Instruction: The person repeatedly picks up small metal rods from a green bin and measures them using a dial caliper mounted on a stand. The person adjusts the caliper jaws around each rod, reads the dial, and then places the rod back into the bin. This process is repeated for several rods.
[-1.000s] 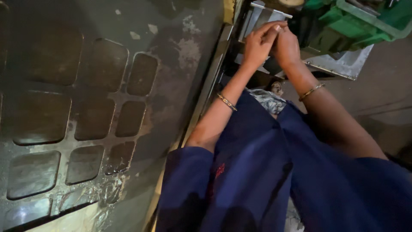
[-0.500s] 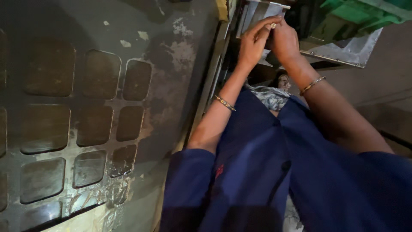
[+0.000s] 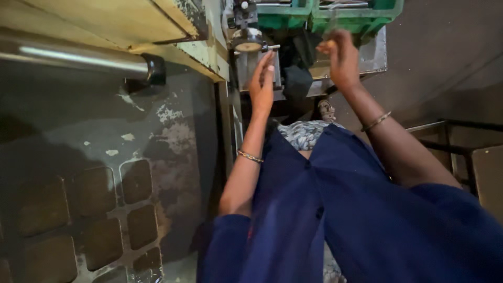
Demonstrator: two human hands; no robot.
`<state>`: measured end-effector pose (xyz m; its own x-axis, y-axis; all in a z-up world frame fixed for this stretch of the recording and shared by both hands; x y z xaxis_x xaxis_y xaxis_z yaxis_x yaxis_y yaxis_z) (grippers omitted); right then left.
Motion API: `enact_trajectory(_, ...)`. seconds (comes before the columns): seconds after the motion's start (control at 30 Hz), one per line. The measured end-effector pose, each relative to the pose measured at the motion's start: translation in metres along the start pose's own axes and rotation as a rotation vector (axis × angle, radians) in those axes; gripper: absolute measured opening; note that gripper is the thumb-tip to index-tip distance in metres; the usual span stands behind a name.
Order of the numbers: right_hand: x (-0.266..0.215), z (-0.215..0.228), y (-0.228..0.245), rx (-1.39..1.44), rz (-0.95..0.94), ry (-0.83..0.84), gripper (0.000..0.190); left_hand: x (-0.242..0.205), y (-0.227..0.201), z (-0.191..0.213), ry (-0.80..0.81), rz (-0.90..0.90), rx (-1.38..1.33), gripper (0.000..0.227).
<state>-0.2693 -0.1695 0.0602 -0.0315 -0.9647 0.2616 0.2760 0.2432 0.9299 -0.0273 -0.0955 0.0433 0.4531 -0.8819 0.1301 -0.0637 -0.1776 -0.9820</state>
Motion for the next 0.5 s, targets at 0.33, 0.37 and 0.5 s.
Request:
enact_trajectory(0.33,-0.055,-0.046,0.011,0.03,0.146,0.286,0.018,-0.006,-0.027,-0.024,0.114,-0.019,0.008,0.042)
enact_trajectory(0.37,-0.06,-0.056,0.024,-0.054,0.155,0.301,0.021,-0.008,-0.038,-0.018,0.126,-0.066,0.075,0.038)
enact_trajectory(0.5,-0.079,-0.075,0.069,-0.231,0.24,0.357,0.032,-0.036,-0.082,0.004,0.139,-0.281,0.319,0.033)
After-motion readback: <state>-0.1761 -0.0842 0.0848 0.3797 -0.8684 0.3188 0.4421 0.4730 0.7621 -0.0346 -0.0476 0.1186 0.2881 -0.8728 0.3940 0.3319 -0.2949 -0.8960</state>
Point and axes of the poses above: each hand's wrist, its own x-axis towards the middle knuckle, its own z-axis out of the back of the hand, y = z × x, the point moved 6 cm from there along x, towards the middle knuckle, and after that the axes turned 11 degrees about -y, right-handed, at the moved point
